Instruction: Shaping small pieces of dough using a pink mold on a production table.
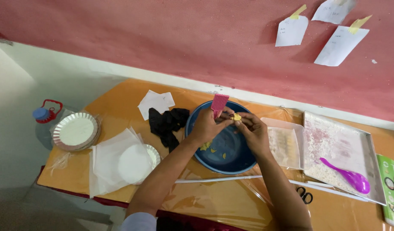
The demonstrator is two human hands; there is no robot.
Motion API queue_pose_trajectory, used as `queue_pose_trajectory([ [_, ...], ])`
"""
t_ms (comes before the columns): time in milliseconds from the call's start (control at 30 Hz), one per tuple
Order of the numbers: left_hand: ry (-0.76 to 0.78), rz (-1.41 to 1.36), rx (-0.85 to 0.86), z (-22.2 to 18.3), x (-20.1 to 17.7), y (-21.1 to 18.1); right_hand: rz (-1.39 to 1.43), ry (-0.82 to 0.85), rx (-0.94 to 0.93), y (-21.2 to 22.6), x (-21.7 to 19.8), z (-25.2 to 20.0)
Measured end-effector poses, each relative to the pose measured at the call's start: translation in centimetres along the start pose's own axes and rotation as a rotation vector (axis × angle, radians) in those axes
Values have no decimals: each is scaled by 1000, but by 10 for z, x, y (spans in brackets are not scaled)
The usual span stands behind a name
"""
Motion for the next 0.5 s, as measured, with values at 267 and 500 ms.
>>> queue_pose_trajectory([
  [267,-18,112,46,3,-2,-3,17,-31,8,2,-2,2],
  [500,20,250,84,1,3,-19,89,-28,38,-2,-5,2],
])
Point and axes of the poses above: each hand's wrist, its own z-axis towards the middle knuckle, its own x-axis out of the palm, y = z × x, the point moved 5 cm from there along z, towards the middle knuckle, and after that the axes turned 12 degrees about -z, right-handed, at the moved point
